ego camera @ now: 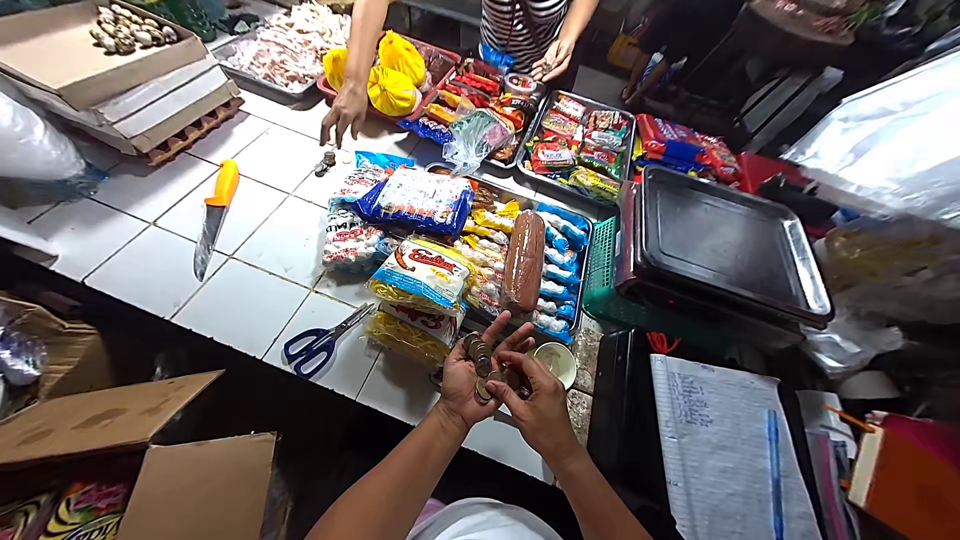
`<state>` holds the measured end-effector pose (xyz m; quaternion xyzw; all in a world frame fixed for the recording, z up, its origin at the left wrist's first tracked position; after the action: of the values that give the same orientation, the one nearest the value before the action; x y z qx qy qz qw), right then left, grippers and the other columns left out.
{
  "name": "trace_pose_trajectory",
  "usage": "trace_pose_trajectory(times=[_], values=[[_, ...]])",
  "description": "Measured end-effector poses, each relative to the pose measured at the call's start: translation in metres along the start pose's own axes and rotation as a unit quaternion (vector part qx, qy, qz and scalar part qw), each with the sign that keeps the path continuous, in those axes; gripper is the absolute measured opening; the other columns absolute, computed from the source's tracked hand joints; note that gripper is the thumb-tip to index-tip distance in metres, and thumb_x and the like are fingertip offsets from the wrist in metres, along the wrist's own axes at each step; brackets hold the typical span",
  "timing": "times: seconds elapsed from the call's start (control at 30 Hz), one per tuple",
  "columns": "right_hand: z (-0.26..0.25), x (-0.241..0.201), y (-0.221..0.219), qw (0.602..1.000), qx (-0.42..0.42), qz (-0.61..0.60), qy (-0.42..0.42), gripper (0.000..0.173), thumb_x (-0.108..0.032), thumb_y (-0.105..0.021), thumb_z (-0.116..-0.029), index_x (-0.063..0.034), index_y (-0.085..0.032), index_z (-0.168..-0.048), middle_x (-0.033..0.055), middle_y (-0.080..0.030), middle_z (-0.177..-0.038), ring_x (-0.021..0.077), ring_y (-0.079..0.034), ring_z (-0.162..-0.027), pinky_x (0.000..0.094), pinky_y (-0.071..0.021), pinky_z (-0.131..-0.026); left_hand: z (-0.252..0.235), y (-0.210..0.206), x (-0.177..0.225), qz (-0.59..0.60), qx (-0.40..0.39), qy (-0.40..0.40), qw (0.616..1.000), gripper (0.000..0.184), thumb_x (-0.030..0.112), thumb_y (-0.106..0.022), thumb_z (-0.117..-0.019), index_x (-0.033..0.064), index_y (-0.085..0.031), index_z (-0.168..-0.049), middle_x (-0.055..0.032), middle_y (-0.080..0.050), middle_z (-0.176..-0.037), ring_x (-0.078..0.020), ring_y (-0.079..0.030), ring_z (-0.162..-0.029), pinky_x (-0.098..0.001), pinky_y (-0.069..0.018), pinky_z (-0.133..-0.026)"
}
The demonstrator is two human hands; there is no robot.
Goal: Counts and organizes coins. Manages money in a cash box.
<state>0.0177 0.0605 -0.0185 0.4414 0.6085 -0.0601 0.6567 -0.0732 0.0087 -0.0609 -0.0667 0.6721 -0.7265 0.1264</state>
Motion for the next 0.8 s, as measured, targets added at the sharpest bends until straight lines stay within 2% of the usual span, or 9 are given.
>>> trace_pose_trajectory(times=[0.17, 0.27, 0.37, 0.43, 0.53, 0.57, 0.63, 0.7, 0.8], values=[[0.001, -0.001, 0.000, 0.999, -0.009, 0.009, 0.031, 0.026, -0.021, -0.078, -0.0842, -0.0016, -0.078, -0.101, 0.0086, -0.067, -0.090, 0.0057, -0.064, -0.078, 0.0159, -0.0531, -0.072, 0.001, 0.001, 0.001, -0.005, 0.001, 0.007, 1.000, 0.064, 0.039, -0.010, -0.1062, 0.0143, -0.042, -0.155, -0.0264, -0.053, -0.147, -0.0441, -0.054, -0.134, -0.0497, -0.0498, -0.105], [-0.001, 0.005, 0.004, 0.988, -0.021, -0.146, -0.047, 0.016, -0.012, -0.077, -0.0856, -0.0002, -0.071, -0.095, 0.0025, -0.070, -0.088, 0.0012, -0.063, -0.072, 0.0158, -0.0542, -0.066, -0.001, -0.001, 0.005, -0.008, 0.009, -0.013, 1.000, 0.065, 0.040, -0.007, -0.1067, 0.0135, -0.042, -0.155, -0.0287, -0.052, -0.147, -0.0461, -0.054, -0.133, -0.0513, -0.0486, -0.106], [-0.003, 0.011, 0.009, 0.875, -0.048, -0.434, -0.209, 0.011, -0.006, -0.056, -0.0918, -0.0033, -0.065, -0.097, 0.0038, -0.065, -0.078, 0.0040, -0.054, -0.052, 0.0179, -0.0428, -0.044, -0.003, -0.008, 0.014, 0.007, 0.018, -0.023, 1.000, 0.066, 0.041, -0.008, -0.1070, 0.0131, -0.047, -0.152, -0.0284, -0.053, -0.146, -0.0475, -0.052, -0.134, -0.0553, -0.0452, -0.109], [-0.004, 0.012, 0.008, 0.810, -0.093, -0.521, -0.251, 0.020, -0.019, -0.049, -0.0904, -0.0112, -0.066, -0.083, 0.0026, -0.067, -0.078, 0.0032, -0.055, -0.049, 0.0165, -0.0407, -0.040, -0.003, -0.010, 0.016, 0.005, 0.025, -0.022, 0.999, 0.066, 0.042, -0.009, -0.1068, 0.0141, -0.049, -0.151, -0.0271, -0.054, -0.146, -0.0467, -0.053, -0.134, -0.0562, -0.0448, -0.109], [-0.006, 0.001, 0.005, 0.881, -0.100, -0.425, -0.182, 0.012, -0.014, -0.064, -0.0949, -0.0074, -0.071, -0.089, -0.0007, -0.068, -0.075, -0.0002, -0.054, -0.052, 0.0151, -0.0418, -0.044, -0.004, -0.011, 0.013, -0.002, 0.013, -0.029, 0.999, 0.067, 0.042, -0.007, -0.1066, 0.0130, -0.047, -0.152, -0.0277, -0.053, -0.146, -0.0469, -0.053, -0.134, -0.0565, -0.0456, -0.108], [-0.006, -0.004, 0.003, 0.925, -0.079, -0.345, -0.139, 0.007, -0.010, -0.074, -0.0891, -0.0045, -0.074, -0.093, -0.0031, -0.068, -0.073, -0.0023, -0.053, -0.053, 0.0145, -0.0430, -0.047, -0.004, -0.010, 0.012, -0.009, 0.012, -0.031, 0.999, 0.067, 0.042, -0.006, -0.1065, 0.0132, -0.046, -0.153, -0.0274, -0.052, -0.147, -0.0463, -0.052, -0.135, -0.0564, -0.0448, -0.108], [-0.002, -0.013, -0.005, 0.987, -0.036, -0.152, -0.036, 0.032, -0.019, -0.087, -0.0748, -0.0018, -0.078, -0.100, -0.0053, -0.065, -0.071, -0.0053, -0.050, -0.058, 0.0128, -0.0429, -0.055, -0.005, -0.008, 0.010, -0.026, 0.011, -0.032, 0.999, 0.067, 0.041, -0.004, -0.1059, 0.0149, -0.042, -0.155, -0.0258, -0.051, -0.150, -0.0444, -0.050, -0.137, -0.0552, -0.0438, -0.110], [0.004, -0.015, -0.012, 0.998, -0.002, -0.036, 0.048, 0.037, -0.028, -0.085, -0.0757, -0.0009, -0.079, -0.100, -0.0001, -0.067, -0.072, -0.0028, -0.052, -0.061, 0.0130, -0.0448, -0.058, -0.005, -0.007, 0.011, -0.035, 0.019, -0.039, 0.998, 0.068, 0.041, -0.003, -0.1064, 0.0142, -0.040, -0.156, -0.0257, -0.050, -0.150, -0.0446, -0.050, -0.138, -0.0557, -0.0436, -0.111], [0.005, -0.012, -0.011, 0.996, 0.000, -0.078, 0.046, 0.019, -0.016, -0.073, -0.0883, -0.0011, -0.079, -0.099, 0.0018, -0.071, -0.080, -0.0031, -0.058, -0.065, 0.0120, -0.0491, -0.062, -0.003, -0.008, 0.015, -0.018, 0.031, -0.037, 0.999, 0.068, 0.044, -0.004, -0.1068, 0.0166, -0.045, -0.154, -0.0249, -0.053, -0.148, -0.0452, -0.051, -0.136, -0.0574, -0.0443, -0.109]])
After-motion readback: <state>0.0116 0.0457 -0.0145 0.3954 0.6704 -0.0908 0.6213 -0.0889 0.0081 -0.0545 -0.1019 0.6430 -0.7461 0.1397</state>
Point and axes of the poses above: each hand's wrist, its own z-axis away from the middle knuckle, its own y-axis out of the back of the hand, x = y × z, the point moved 5 cm from there along -z, towards the middle knuckle
